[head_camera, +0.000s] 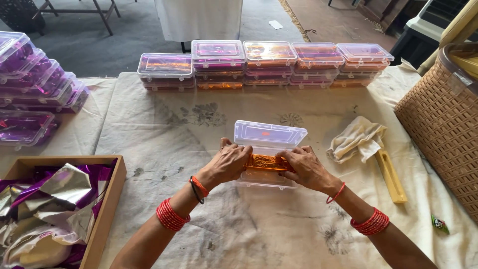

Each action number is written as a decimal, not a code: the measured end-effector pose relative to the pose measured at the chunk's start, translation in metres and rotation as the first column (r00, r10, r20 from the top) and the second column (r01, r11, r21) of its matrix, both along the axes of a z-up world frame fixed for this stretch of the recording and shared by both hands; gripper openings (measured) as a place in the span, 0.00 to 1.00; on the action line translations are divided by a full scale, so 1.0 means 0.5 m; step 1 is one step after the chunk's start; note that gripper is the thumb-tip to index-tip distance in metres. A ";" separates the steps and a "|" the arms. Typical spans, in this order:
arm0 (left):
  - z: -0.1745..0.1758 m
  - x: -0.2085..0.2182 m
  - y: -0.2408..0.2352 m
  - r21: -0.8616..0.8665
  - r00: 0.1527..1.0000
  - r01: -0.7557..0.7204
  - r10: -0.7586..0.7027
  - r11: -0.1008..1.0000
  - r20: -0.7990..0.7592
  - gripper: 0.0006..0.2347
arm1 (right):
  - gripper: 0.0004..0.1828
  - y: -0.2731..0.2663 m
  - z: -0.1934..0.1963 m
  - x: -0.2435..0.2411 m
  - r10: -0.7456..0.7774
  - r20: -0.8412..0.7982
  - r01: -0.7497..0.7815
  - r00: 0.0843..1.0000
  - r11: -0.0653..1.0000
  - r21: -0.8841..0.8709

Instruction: The person wraps an orange item in silver foil, then uses a yellow wooden tool to press and shape the foil. The wrapped item is placed into a clear plastic container. The person then wipes the wooden tool with a white cloth.

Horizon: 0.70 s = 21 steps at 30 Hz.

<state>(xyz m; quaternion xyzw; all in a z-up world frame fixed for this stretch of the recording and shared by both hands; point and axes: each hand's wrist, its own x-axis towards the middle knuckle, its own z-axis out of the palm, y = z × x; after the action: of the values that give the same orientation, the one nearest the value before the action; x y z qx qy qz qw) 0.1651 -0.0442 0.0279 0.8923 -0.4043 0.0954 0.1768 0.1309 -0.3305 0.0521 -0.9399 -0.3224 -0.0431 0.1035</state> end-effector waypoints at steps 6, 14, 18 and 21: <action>-0.017 -0.007 -0.035 0.120 0.990 -0.136 0.139 0.983 -0.018 0.19 | 0.28 0.002 -0.020 0.006 -0.021 0.020 0.021 1.000 0.999 0.044; -0.025 -0.034 -0.023 -0.064 0.962 -0.202 0.210 0.977 0.177 0.13 | 0.30 0.004 -0.036 0.004 -0.054 0.078 0.039 0.995 0.983 0.182; -0.038 -0.040 -0.023 -0.197 0.966 -0.233 0.250 0.952 0.063 0.15 | 0.32 0.013 -0.023 -0.007 -0.042 0.103 0.018 0.994 0.974 0.225; -0.055 -0.039 -0.023 -0.364 0.963 -0.263 0.265 0.894 -0.047 0.18 | 0.34 0.009 -0.038 -0.011 -0.102 0.076 0.077 0.992 0.958 0.276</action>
<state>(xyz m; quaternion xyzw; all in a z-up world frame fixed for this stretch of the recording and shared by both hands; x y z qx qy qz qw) 0.1454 -0.0557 0.0001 0.8900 -0.2548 0.1937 0.3249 0.1252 -0.3259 0.0329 -0.9275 -0.2748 -0.1336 0.2153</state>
